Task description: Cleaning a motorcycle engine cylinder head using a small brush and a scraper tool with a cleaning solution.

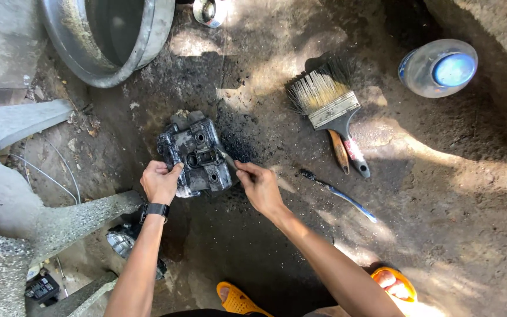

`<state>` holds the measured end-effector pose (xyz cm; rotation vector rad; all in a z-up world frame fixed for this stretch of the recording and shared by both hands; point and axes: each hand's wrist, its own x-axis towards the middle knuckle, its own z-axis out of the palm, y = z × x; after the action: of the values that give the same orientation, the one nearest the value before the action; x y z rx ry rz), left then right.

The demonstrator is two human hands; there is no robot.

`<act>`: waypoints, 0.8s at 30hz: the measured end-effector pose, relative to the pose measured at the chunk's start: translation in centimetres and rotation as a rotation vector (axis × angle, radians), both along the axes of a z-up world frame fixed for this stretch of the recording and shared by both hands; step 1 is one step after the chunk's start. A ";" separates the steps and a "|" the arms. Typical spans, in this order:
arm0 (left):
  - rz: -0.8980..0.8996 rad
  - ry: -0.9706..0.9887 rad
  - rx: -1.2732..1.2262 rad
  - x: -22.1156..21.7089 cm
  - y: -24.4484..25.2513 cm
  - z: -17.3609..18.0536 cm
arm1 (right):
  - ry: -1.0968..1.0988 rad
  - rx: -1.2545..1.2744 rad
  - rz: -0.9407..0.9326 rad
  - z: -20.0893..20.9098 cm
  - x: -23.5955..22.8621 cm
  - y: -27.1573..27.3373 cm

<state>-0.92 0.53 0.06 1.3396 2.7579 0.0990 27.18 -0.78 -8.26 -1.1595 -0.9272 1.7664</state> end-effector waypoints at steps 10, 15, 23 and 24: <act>0.015 -0.044 0.001 0.7 0.2 0.4 | -0.149 -0.075 0.073 3.4 1.4 -0.2; -0.020 -0.047 0.031 0.4 -0.1 0.2 | -0.084 0.141 -0.116 2.2 -0.1 0.1; -0.003 -0.049 0.044 0.8 0.1 0.2 | -0.207 -0.046 0.085 3.0 1.1 1.4; 0.015 -0.078 0.052 0.9 0.2 0.3 | -0.276 -0.106 0.185 3.2 1.1 2.5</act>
<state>0.02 0.68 0.41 1.2981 2.7188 0.2198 28.30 1.76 -5.07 -1.4525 -1.1451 1.8502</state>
